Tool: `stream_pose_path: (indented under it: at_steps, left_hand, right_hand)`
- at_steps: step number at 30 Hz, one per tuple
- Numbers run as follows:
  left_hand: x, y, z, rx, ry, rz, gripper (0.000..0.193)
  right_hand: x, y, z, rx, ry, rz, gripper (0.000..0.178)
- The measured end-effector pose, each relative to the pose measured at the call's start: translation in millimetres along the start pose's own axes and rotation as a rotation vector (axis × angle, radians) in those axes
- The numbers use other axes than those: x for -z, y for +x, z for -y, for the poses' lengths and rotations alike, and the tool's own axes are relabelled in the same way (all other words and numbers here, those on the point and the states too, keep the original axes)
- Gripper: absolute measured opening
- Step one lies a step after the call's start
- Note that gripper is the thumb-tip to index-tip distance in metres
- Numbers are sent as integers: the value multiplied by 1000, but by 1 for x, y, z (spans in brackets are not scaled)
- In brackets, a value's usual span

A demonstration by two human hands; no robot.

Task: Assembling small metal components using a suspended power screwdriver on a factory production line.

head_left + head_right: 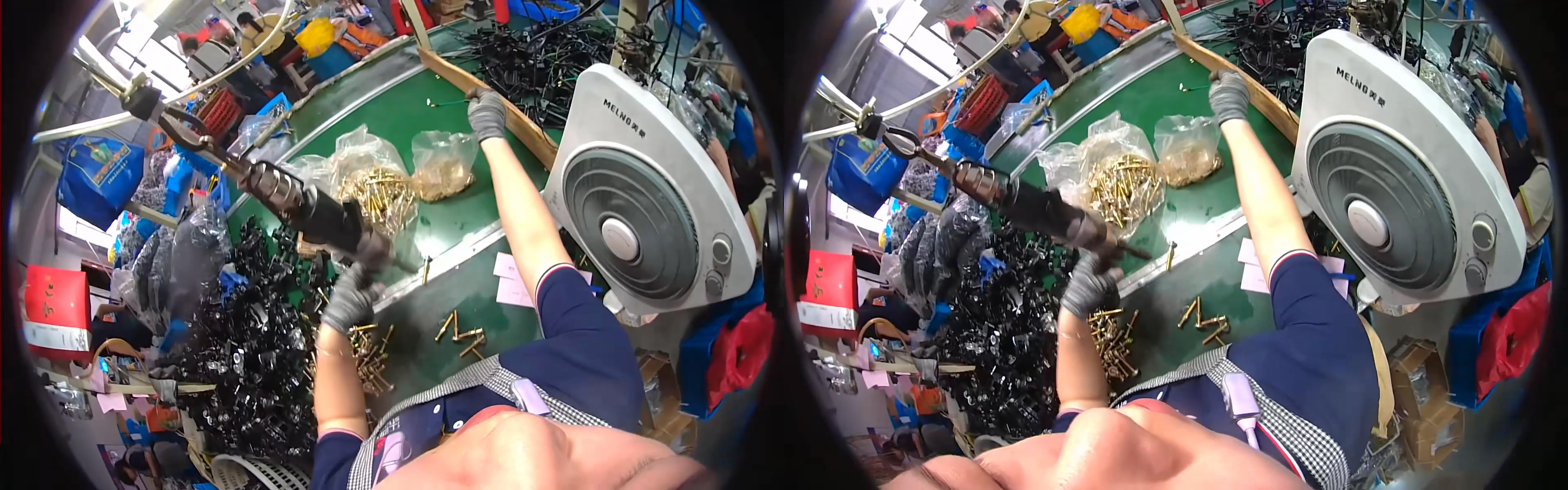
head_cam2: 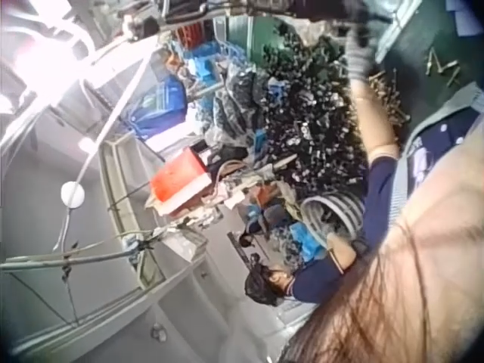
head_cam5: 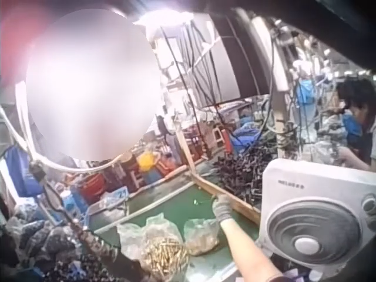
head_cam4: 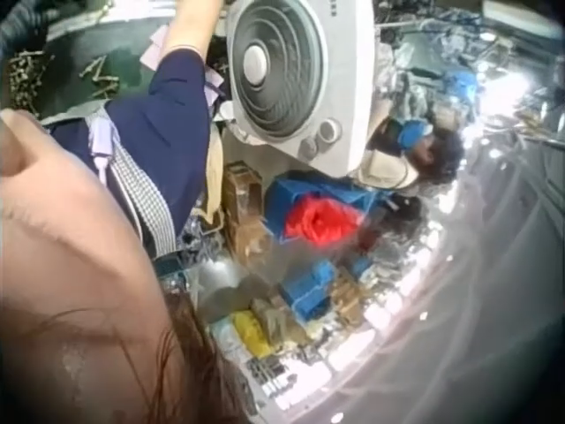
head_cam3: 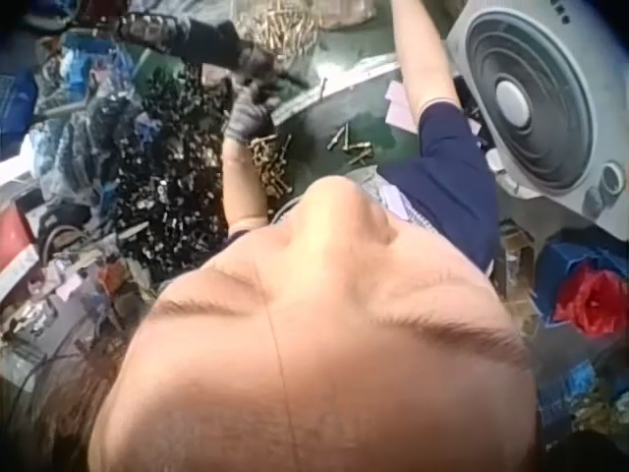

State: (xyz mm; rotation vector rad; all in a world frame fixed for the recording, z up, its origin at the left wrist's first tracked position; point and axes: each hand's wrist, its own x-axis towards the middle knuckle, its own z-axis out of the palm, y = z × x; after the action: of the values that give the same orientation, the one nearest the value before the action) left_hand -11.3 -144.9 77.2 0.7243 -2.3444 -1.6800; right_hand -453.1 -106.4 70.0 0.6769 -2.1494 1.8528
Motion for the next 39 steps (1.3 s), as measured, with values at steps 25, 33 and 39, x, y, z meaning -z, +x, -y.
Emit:
stream_pose_path:
  at_steps: [25,33,39]
  left_hand:
    - [-15,44,43,138,1015,-384,31]
    - [-12,75,33,288,1218,-223,32]
    - [-37,66,43,195,1363,-362,27]
  right_hand:
    - [134,-143,23,47,-1142,978,23]
    - [97,-208,47,541,-843,1068,18]
    - [27,-274,63,810,-611,1145,16]
